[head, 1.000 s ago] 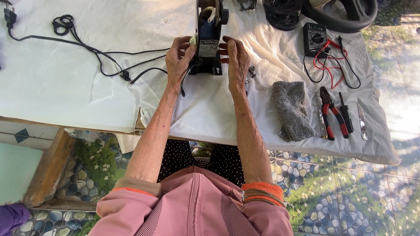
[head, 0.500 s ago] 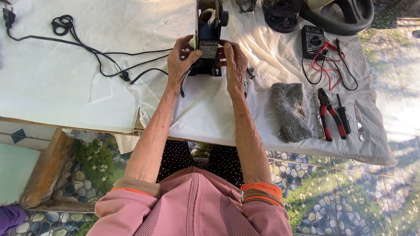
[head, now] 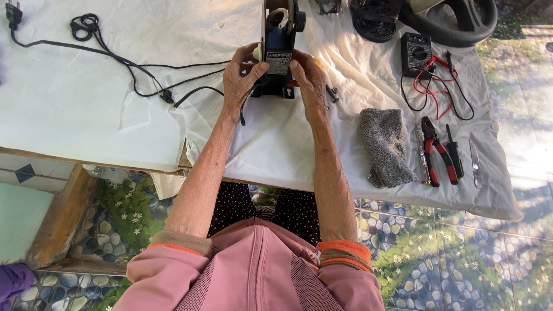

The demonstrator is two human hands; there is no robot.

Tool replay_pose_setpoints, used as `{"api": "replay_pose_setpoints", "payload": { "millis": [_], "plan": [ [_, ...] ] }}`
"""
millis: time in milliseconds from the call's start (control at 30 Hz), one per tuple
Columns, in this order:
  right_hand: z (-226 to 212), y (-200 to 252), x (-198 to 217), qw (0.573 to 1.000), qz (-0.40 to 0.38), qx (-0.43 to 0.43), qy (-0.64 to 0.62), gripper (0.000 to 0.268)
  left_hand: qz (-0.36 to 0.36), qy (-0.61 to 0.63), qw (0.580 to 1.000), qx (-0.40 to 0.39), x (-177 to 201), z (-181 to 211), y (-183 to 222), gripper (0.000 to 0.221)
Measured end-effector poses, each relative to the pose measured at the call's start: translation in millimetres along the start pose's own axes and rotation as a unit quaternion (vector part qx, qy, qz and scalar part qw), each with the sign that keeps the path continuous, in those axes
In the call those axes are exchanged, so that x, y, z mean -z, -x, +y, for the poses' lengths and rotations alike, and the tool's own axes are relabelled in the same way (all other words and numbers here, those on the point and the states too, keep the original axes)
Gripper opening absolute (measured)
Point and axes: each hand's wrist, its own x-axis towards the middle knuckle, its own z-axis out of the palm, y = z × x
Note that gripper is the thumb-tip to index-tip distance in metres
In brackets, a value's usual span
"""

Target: The person uses a brush to clean a black electrical component on a table, then rotates it to clean different sides. The person also handles a metal lever and a white plastic part, brushing them as well. Tools and a multimeter are visible on the table.

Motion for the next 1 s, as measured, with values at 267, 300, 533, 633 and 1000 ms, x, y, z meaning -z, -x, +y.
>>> {"api": "replay_pose_setpoints", "payload": {
  "millis": [267,300,533,633,1000],
  "plan": [
    [18,1,-4,0.998,-0.019,0.047,0.042,0.048,-0.003,0.008,1.000,0.007,1,13,4,0.070],
    [20,1,-3,0.998,-0.019,0.047,0.043,0.048,-0.003,0.009,1.000,0.008,0,10,4,0.070],
    [17,2,-6,0.999,-0.016,0.042,0.029,0.047,0.000,0.008,1.000,0.002,2,8,2,0.066],
    [17,2,-5,0.998,-0.022,0.046,0.022,0.044,0.002,0.011,1.000,-0.010,3,9,5,0.063],
    [19,-4,-8,0.994,0.005,0.095,0.056,0.040,0.077,-0.033,0.995,-0.053,0,8,5,0.059]
  ]
}}
